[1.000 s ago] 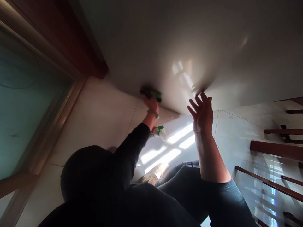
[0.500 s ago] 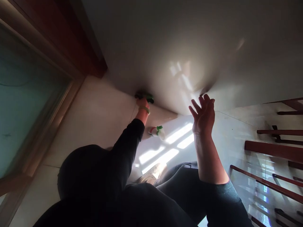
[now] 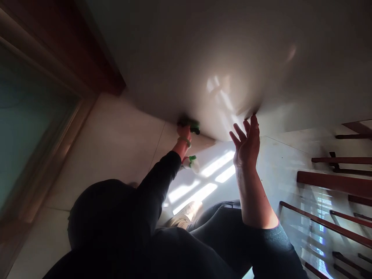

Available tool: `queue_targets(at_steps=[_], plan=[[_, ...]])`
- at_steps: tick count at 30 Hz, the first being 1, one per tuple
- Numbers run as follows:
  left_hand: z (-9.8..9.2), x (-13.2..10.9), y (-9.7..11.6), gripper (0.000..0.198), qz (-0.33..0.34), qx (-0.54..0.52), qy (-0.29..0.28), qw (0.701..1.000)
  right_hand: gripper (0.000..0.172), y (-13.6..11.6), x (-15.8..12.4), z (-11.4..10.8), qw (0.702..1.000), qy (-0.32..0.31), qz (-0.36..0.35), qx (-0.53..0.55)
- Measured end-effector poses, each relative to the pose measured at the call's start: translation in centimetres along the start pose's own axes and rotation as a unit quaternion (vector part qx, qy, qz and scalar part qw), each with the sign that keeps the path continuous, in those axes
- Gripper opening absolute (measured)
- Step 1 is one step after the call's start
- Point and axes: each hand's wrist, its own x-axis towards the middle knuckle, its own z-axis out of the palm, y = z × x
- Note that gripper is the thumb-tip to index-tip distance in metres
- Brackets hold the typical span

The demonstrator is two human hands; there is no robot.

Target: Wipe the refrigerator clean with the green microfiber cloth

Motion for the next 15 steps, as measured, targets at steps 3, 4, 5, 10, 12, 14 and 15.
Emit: queue_targets(at_steps=[3, 4, 5, 10, 12, 14, 15], plan=[[0.6, -0.5, -0.3, 0.022, 0.017, 0.009, -0.001, 1.0, 0.078, -0.1, -0.3, 0.2, 1.0, 0.021, -0.008, 0.01], [0.8, -0.6, -0.4, 0.022, 0.021, 0.01, -0.002, 1.0, 0.079, -0.1, -0.4, 0.3, 1.0, 0.025, -0.01, 0.013], [1.0, -0.7, -0.6, 0.022, 0.023, 0.011, -0.002, 1.0, 0.079, -0.2, -0.5, 0.4, 0.999, 0.026, -0.012, 0.014], [0.8, -0.1, -1.0, 0.021, 0.003, 0.006, 0.011, 1.0, 0.077, -0.4, -0.5, 0.4, 1.0, 0.02, -0.009, 0.018], [0.6, 0.2, -1.0, 0.022, -0.001, 0.0, 0.009, 1.0, 0.078, -0.4, -0.5, 0.2, 0.999, 0.026, -0.008, 0.021], [0.6, 0.3, -1.1, 0.024, 0.002, -0.005, 0.004, 1.0, 0.079, -0.5, -0.5, 0.0, 0.999, 0.032, -0.008, 0.024], [0.6, 0.3, -1.1, 0.025, 0.005, -0.007, -0.001, 1.0, 0.079, -0.4, -0.5, 0.0, 0.999, 0.034, -0.009, 0.024]])
